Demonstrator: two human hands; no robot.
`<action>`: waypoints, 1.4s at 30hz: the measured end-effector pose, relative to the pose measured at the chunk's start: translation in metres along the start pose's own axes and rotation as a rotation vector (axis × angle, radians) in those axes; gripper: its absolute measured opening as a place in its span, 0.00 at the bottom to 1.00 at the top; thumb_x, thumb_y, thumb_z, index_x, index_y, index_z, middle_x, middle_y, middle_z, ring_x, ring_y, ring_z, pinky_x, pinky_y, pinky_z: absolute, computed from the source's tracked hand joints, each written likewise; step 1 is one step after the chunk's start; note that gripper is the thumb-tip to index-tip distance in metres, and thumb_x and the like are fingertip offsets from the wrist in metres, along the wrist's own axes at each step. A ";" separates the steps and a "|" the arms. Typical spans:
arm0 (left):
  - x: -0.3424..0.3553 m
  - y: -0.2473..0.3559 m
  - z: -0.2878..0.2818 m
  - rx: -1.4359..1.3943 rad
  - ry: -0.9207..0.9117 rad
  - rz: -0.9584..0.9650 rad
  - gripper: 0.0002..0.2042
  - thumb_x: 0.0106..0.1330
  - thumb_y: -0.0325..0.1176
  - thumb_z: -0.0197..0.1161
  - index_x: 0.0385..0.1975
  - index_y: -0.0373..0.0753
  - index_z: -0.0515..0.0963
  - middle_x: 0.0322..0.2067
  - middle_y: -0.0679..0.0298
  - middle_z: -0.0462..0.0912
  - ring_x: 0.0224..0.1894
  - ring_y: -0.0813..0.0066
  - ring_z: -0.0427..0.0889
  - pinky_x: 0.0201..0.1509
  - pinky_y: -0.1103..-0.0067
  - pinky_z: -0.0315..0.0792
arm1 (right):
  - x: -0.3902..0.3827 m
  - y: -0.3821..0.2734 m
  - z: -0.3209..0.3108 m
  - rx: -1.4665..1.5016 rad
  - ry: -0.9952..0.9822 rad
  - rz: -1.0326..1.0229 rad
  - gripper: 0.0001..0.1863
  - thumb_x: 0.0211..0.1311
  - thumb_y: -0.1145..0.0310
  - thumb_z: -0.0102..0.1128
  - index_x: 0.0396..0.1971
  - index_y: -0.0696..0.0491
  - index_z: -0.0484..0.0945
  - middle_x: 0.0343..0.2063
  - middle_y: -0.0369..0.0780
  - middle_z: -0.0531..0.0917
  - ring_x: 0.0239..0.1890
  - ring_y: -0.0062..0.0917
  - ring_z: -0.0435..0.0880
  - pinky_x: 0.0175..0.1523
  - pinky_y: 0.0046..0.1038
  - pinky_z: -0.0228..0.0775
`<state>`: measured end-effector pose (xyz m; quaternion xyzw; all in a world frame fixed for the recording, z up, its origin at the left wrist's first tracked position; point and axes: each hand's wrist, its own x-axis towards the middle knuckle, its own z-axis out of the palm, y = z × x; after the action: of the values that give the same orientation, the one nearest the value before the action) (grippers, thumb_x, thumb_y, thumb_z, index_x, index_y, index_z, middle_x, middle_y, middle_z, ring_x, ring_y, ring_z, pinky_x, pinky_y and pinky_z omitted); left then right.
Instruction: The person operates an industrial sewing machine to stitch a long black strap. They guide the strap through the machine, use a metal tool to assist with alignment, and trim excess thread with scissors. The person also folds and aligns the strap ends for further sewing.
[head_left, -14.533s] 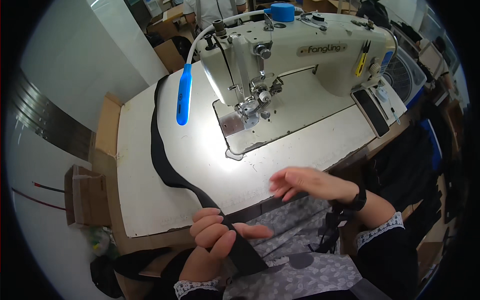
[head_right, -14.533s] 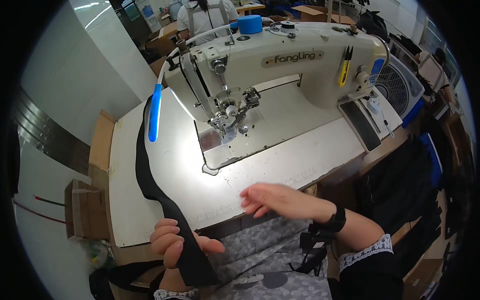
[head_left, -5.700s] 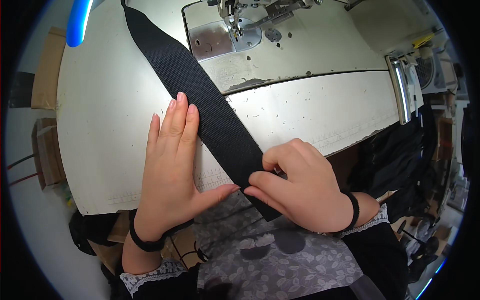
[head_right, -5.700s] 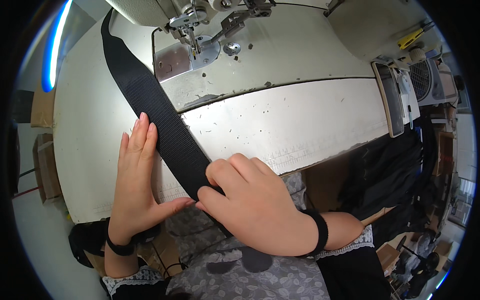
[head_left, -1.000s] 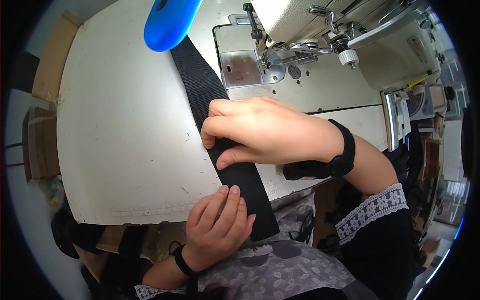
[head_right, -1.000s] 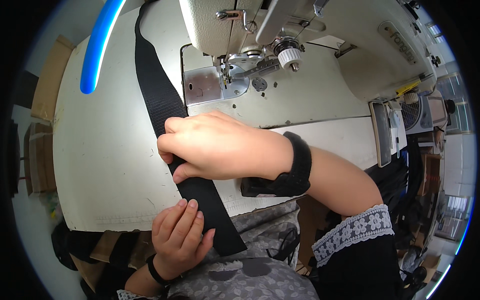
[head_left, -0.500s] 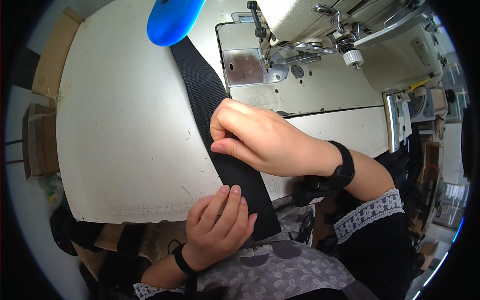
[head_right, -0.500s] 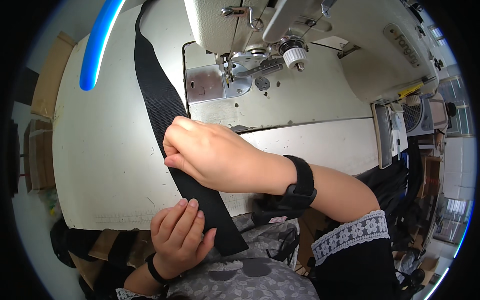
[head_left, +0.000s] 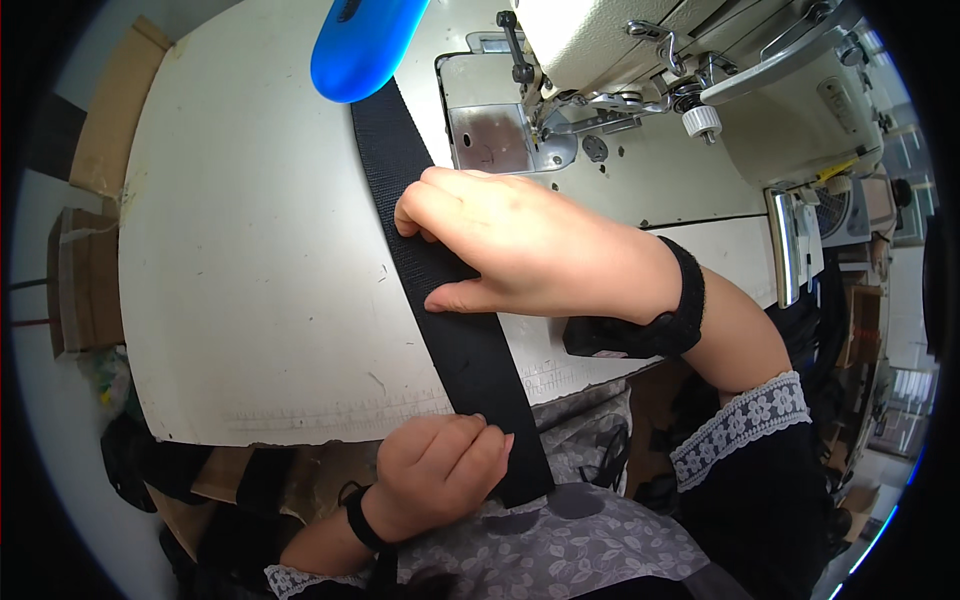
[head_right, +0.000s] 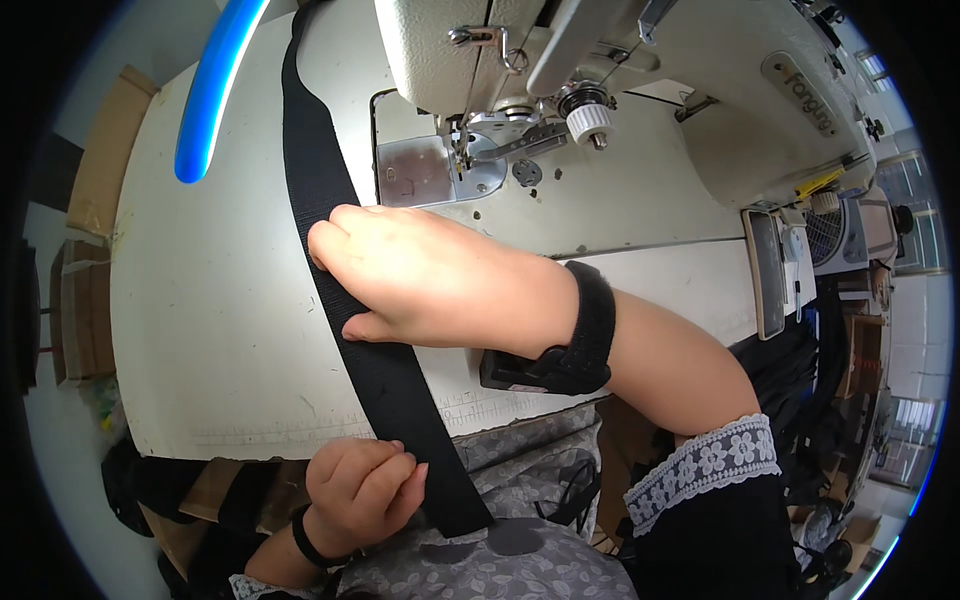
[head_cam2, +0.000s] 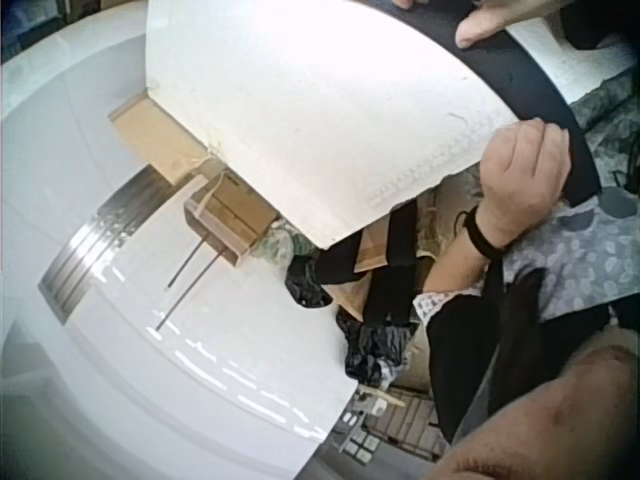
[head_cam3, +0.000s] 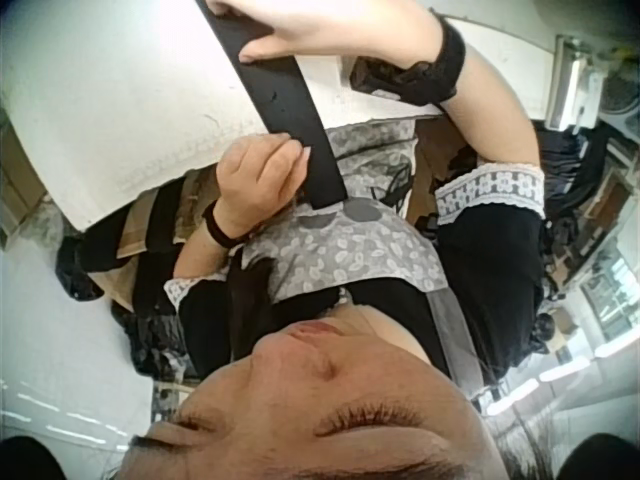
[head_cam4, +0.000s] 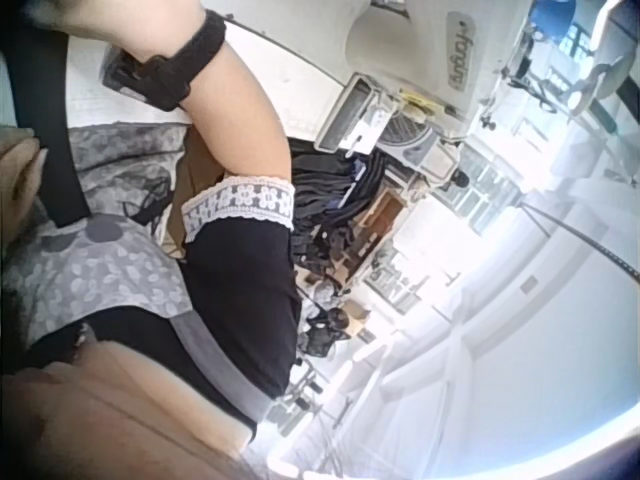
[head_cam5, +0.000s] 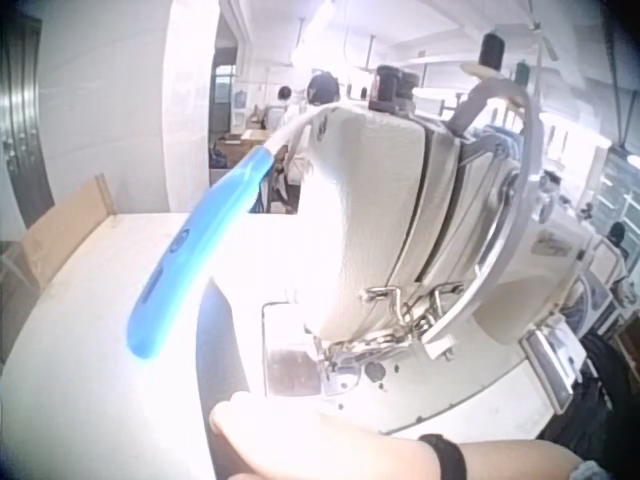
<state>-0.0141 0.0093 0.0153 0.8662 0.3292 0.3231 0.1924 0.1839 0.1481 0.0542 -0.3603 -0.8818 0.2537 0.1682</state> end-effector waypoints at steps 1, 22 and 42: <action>0.003 0.000 -0.001 0.050 -0.020 -0.037 0.14 0.54 0.35 0.71 0.38 0.40 0.80 0.38 0.63 0.79 0.39 0.70 0.79 0.40 0.77 0.72 | 0.002 -0.002 -0.003 -0.023 -0.039 0.009 0.29 0.44 0.67 0.76 0.43 0.58 0.69 0.36 0.44 0.74 0.42 0.41 0.77 0.45 0.36 0.71; 0.010 -0.003 0.004 0.345 -0.028 -0.043 0.18 0.57 0.39 0.67 0.48 0.46 0.79 0.53 0.49 0.77 0.57 0.55 0.76 0.56 0.67 0.72 | 0.031 0.003 -0.005 -0.096 -0.125 0.103 0.16 0.56 0.64 0.68 0.33 0.57 0.70 0.27 0.46 0.81 0.30 0.44 0.82 0.35 0.37 0.74; 0.004 -0.005 0.007 0.299 -0.021 -0.033 0.20 0.55 0.37 0.66 0.49 0.45 0.80 0.55 0.50 0.75 0.57 0.52 0.74 0.55 0.64 0.69 | 0.034 0.010 -0.003 -0.162 -0.099 -0.007 0.16 0.56 0.62 0.68 0.33 0.56 0.72 0.21 0.43 0.80 0.27 0.40 0.83 0.33 0.35 0.74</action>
<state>-0.0092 0.0149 0.0095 0.8830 0.3857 0.2583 0.0700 0.1676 0.1793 0.0549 -0.3567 -0.9078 0.1986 0.0955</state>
